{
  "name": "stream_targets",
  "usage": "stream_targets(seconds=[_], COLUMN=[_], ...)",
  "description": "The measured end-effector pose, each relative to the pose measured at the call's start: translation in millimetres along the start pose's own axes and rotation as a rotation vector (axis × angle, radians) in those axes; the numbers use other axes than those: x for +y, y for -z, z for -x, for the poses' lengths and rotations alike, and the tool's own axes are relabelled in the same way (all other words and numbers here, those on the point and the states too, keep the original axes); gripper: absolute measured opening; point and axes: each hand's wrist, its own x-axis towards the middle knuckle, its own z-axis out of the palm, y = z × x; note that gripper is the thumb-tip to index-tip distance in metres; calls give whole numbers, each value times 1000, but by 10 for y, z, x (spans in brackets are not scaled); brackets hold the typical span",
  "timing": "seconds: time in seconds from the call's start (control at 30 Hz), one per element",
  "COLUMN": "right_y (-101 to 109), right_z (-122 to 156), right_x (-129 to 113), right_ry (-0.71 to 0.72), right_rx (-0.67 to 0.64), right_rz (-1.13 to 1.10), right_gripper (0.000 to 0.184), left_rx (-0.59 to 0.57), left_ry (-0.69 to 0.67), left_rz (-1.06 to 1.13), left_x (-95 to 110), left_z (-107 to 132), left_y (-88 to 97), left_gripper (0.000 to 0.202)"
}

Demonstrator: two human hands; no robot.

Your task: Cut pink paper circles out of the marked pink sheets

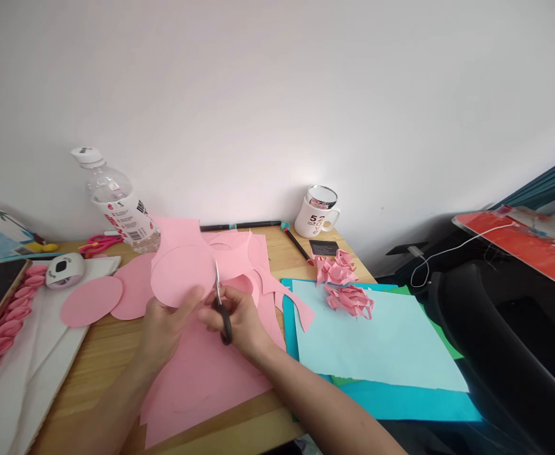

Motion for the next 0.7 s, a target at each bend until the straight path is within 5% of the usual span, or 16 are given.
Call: stream_targets(seconds=[0.7], right_y=[-2], right_z=[19], right_x=[75], right_ry=[14], right_rx=[-20], right_rz=[63], right_gripper=[38], left_rx=[57], left_ry=[-16], left_rz=[-10], left_x=[-8], left_z=[0], left_y=[-4], left_gripper=[32])
